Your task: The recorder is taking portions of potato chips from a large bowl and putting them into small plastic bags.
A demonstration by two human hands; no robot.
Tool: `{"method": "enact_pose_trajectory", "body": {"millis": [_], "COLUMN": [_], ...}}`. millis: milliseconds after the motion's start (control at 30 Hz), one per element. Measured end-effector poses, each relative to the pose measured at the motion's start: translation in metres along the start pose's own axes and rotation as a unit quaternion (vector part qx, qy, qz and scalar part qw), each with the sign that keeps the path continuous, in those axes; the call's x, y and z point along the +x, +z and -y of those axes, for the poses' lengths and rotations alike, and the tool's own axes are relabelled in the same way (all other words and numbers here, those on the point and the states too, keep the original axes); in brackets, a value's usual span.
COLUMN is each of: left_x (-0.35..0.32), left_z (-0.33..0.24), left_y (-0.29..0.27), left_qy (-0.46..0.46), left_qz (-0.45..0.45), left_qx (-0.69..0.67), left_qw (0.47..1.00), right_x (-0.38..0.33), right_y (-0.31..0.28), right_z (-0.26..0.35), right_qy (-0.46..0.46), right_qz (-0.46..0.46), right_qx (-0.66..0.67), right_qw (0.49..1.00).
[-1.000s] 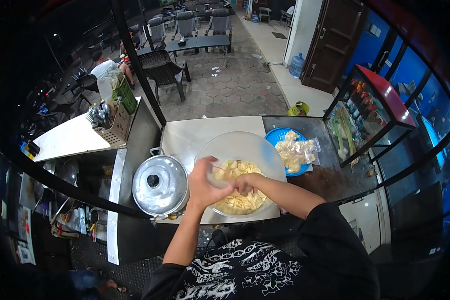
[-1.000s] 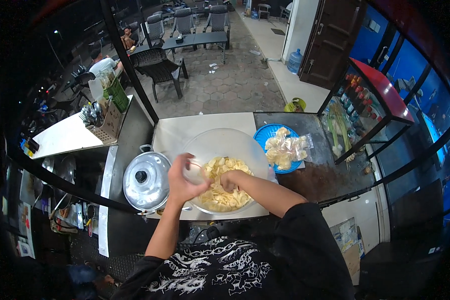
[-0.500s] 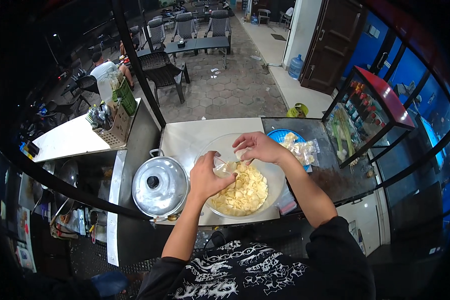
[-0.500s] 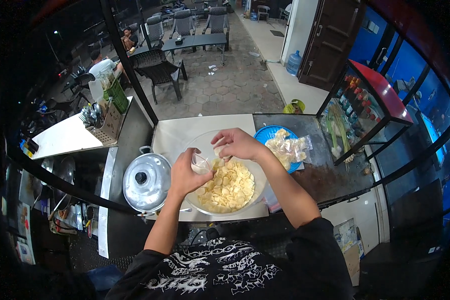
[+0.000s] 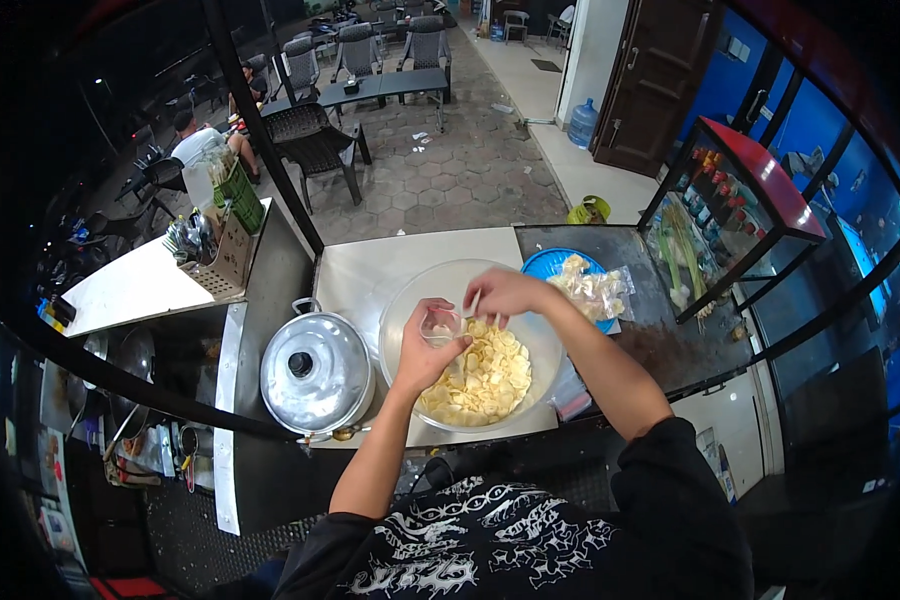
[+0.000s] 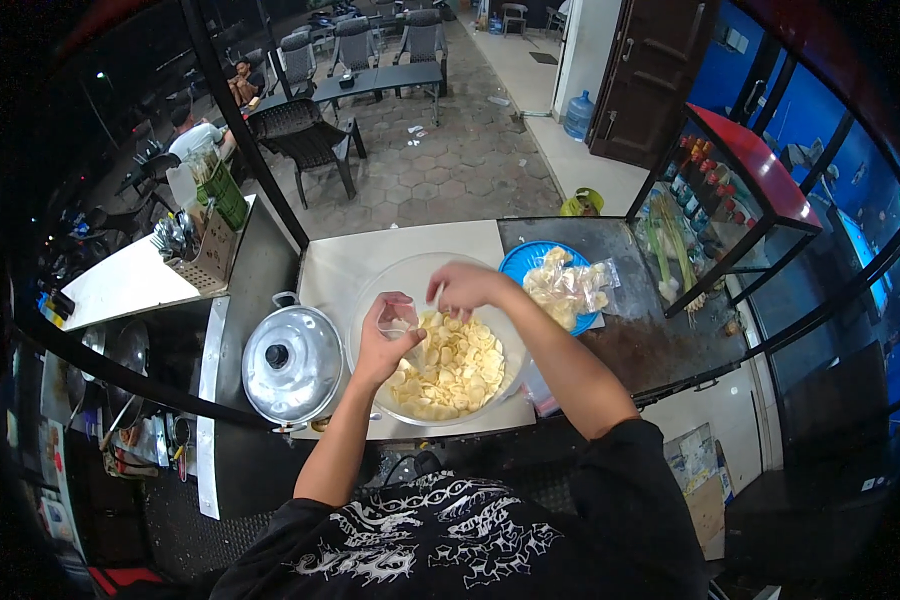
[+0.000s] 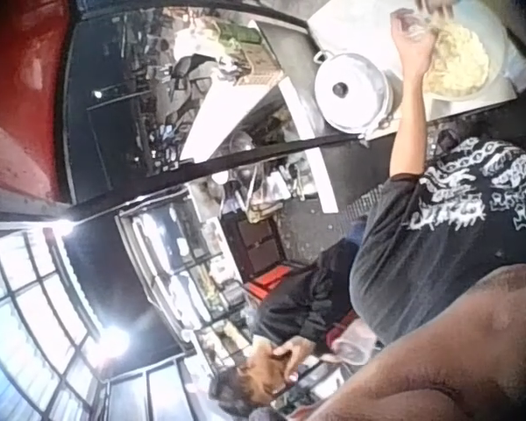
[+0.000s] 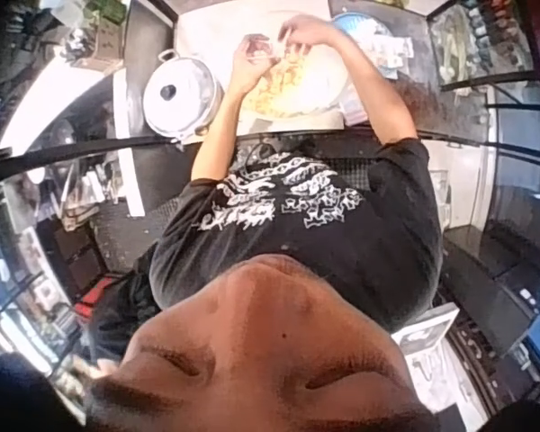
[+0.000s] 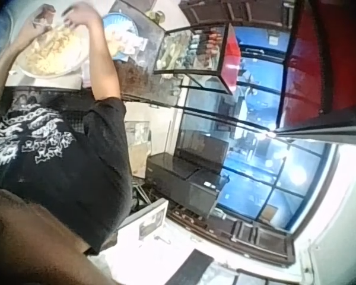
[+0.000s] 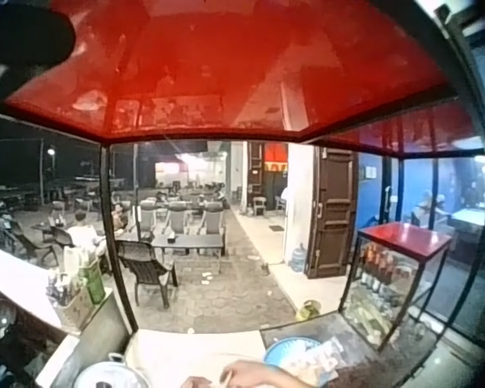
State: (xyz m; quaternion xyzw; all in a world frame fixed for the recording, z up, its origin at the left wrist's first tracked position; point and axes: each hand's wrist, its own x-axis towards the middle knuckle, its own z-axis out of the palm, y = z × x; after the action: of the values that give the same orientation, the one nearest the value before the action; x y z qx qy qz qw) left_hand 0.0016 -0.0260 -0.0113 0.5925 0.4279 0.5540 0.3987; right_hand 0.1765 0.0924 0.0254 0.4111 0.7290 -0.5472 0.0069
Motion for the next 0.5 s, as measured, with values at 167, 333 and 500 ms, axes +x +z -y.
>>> {"method": "enact_pose_trajectory", "body": {"millis": [167, 333, 500], "left_x": [0.002, -0.001, -0.006], "left_z": [0.007, 0.005, -0.013], "left_y": [-0.006, -0.031, -0.029], "left_qy": [-0.089, -0.171, -0.119], "left_qz": [-0.072, -0.12, -0.109], "left_qx": [-0.224, -0.393, -0.135], "left_qw": [0.968, 0.896, 0.978], "right_x": [0.088, 0.115, 0.081], "right_y": [0.068, 0.127, 0.132], "right_z": [-0.076, -0.083, -0.061], "right_qy": [0.094, 0.112, 0.077], "right_qz": [0.067, 0.133, 0.127], "right_qx": [-0.393, -0.386, -0.312], "right_qw": [0.912, 0.906, 0.938]}}
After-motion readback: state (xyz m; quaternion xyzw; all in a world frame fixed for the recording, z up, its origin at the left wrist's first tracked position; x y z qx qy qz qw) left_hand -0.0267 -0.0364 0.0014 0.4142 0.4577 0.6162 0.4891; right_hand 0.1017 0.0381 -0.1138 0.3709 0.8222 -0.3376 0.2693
